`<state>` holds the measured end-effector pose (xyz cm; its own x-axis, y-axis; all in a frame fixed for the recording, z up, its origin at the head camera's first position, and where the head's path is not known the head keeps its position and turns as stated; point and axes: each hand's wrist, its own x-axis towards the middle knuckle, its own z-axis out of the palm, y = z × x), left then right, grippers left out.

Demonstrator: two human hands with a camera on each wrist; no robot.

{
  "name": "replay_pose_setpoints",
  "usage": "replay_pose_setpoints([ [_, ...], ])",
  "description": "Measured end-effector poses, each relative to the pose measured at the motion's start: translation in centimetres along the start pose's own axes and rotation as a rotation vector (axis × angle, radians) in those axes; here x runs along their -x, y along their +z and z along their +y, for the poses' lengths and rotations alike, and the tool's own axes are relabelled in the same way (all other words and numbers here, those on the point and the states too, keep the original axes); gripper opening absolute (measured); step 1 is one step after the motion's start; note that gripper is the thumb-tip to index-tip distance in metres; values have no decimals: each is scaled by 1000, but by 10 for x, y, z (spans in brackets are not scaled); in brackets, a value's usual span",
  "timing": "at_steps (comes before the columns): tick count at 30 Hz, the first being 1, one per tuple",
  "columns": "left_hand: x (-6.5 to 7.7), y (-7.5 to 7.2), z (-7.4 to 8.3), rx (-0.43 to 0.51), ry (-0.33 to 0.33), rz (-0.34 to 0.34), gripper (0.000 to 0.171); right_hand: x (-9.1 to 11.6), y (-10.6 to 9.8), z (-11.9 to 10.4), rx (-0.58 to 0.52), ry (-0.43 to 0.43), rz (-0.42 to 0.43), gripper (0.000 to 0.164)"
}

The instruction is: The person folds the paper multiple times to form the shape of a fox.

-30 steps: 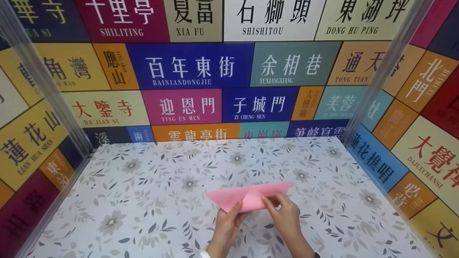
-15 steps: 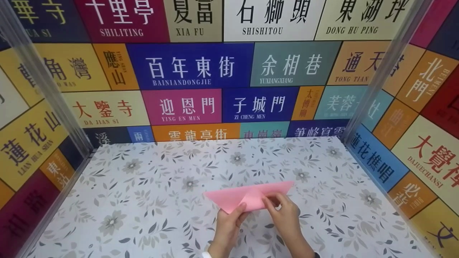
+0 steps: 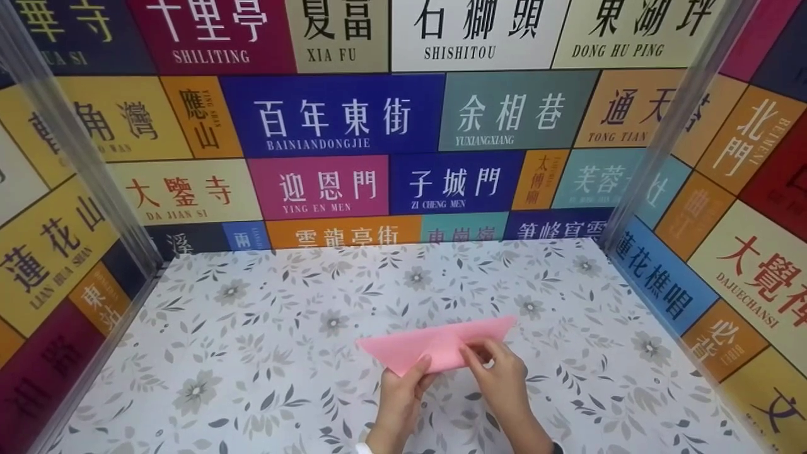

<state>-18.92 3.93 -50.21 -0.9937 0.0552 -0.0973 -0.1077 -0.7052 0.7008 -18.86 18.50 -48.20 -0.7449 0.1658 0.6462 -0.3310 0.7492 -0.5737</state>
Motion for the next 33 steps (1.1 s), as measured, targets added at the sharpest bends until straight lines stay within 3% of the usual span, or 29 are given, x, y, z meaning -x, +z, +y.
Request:
replay_pose_setpoints([
  [12,0,1,-3,-62,27,14,55,-3,0,1,-13,-83,50,12],
  [25,-1,0,-5,-86,15,44,54,-1,1,2,16,-80,78,18],
  [30,-2,-1,-1,-89,11,58,56,-3,-1,-1,-151,-42,142,48],
  [33,-3,-1,2,-56,15,71,56,-3,-7,-3,-335,105,137,61],
])
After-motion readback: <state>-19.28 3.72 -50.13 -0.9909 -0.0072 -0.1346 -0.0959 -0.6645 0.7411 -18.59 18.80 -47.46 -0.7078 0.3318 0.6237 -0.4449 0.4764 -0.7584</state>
